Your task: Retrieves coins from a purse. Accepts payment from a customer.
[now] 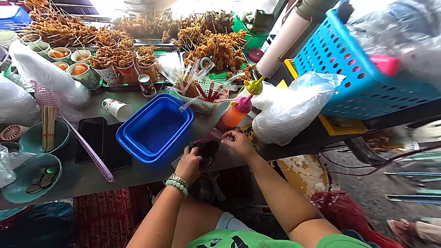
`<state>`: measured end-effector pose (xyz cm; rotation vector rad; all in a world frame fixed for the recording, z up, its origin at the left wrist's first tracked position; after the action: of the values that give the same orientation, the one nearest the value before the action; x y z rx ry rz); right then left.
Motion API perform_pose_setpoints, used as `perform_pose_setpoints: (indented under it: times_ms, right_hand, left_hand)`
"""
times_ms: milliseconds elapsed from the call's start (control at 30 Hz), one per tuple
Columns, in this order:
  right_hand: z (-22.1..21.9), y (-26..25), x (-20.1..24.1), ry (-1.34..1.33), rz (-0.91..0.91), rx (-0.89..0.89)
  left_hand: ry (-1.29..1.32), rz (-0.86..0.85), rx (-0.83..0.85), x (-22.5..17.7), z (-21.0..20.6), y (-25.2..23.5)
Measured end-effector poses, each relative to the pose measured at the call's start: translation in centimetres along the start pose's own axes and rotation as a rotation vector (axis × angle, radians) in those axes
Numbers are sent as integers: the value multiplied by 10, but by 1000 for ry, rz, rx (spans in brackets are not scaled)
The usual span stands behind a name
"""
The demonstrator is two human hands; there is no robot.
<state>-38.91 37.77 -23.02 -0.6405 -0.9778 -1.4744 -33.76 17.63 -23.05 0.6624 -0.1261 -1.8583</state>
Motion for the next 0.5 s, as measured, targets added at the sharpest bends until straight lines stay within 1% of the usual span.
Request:
perform_pose_setpoints:
  times_ms: [33,67,100,167,233,267,333,367,400,433,500]
  right_hand:
    - [-4,-1,4,241,42,28]
    - [-10,-2,6,409,46,66]
    - [-15,-4,7,509,45,90]
    - [-14,-6,10,534,47,82]
    - [5,-1,28,376,84,57]
    - [18,6,42,246,91,82]
    - [45,20,73,-137,109,213]
    - [56,25,89,-355,97,326]
    - [69,29,106,-499,82,425]
    - [83,28,123,-558,72,465]
    - [108,16,155,-553,49,417]
  left_hand:
    - [-3,4,7,0,-1,0]
    - [-7,8,10,-1,-1,0]
    - [-12,10,7,-1,0,0]
    - [-20,11,11,-2,0,2]
    - [-14,10,0,-2,3,3]
    - [-3,9,-11,-1,2,3]
    - [8,-5,-37,1,0,1]
    - [8,-6,-40,2,-1,0]
    - [7,-1,-37,3,-1,0]
    - [3,3,-43,3,-2,-1]
    - [-10,14,-28,3,-2,0]
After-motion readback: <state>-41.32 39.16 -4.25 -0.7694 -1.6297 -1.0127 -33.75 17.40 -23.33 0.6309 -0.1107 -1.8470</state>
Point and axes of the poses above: each hand's wrist, its own y-axis away from the middle knuckle, its own z-axis out of the back of the hand, x = y × z, the point moved 4 cm from there along -y, towards the middle knuckle, and after that the axes turned 5 degrees about -y, right-handed, at the moved point
